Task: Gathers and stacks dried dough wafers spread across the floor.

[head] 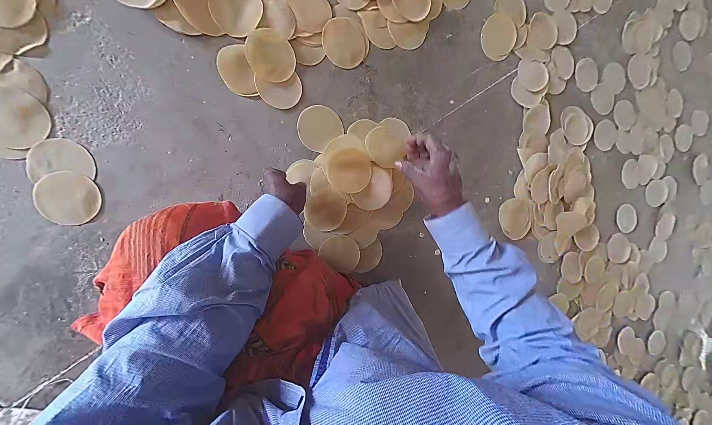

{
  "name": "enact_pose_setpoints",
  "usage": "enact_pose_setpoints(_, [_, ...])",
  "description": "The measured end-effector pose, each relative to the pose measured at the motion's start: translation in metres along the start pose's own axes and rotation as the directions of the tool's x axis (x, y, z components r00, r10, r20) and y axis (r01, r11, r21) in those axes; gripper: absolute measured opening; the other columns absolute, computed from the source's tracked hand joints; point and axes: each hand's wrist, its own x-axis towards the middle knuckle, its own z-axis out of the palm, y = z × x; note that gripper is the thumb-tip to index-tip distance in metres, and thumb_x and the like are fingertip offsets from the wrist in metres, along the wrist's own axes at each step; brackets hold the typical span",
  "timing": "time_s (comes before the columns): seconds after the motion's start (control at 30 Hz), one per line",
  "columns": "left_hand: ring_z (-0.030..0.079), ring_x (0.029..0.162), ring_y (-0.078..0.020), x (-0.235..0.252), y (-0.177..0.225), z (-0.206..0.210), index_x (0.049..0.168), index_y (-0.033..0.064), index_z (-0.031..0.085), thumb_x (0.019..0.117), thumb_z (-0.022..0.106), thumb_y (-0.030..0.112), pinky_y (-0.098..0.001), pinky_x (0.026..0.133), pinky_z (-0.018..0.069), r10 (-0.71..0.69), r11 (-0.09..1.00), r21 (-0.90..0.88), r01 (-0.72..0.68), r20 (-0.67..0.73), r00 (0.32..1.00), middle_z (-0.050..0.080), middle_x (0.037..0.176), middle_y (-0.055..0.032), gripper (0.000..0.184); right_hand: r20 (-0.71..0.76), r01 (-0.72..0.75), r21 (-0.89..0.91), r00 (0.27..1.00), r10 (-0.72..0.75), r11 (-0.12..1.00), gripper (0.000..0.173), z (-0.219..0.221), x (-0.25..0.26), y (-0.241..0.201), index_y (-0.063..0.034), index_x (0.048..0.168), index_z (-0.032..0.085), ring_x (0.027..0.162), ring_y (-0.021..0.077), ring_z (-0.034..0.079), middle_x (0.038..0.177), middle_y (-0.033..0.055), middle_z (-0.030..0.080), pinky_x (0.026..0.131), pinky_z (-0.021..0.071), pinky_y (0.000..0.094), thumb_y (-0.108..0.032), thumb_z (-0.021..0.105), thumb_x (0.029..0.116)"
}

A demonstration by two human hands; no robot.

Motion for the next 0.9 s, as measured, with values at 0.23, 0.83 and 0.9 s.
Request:
enact_pose_setpoints(0.23, [0.058,0.126,-0.0443,-0.060,-0.018,0.047,0.128,-0.0116,0.059,0.0919,0.075,0.019,-0.0619,0.104,0.0463,-0.273,0.954,0.169,0.248,0.150,0.950,0.060,0.131,-0.0320,0.050,0.332,-0.436,-0.136,0.826,0.456,0.890,0.040,0.056,-0.124,0.037,0.0009,0.126,0.066,0.103,0.0322,0.069,0.110,0.0189,0.072,0.096,0.0522,0.0515,-0.028,0.071,0.0983])
enact_pose_setpoints(0.83, [0.061,0.119,-0.0367,-0.089,-0.030,0.062,0.137,-0.0106,0.051,0.1025,0.057,0.003,-0.0502,0.100,0.0513,-0.241,0.953,-0.120,0.278,0.253,0.937,0.057,0.134,-0.0298,0.038,0.343,-0.528,0.203,0.827,0.445,0.825,0.057,0.076,-0.141,-0.006,0.0050,0.128,0.061,0.121,0.0347,0.060,0.128,0.0268,0.062,0.106,0.0461,0.0494,-0.018,0.086,0.0821])
enact_pose_setpoints(0.9, [0.060,0.118,-0.0449,-0.073,-0.034,0.054,0.137,-0.0098,0.052,0.0979,0.062,0.003,-0.0595,0.098,0.0504,-0.145,0.968,-0.192,0.163,0.101,0.984,0.058,0.130,-0.0340,0.042,0.293,-0.394,0.237,0.900,0.321,0.888,0.045,0.059,-0.134,-0.012,0.0035,0.117,0.066,0.105,0.0319,0.065,0.111,0.0224,0.068,0.095,0.0515,0.0516,-0.014,0.086,0.0815])
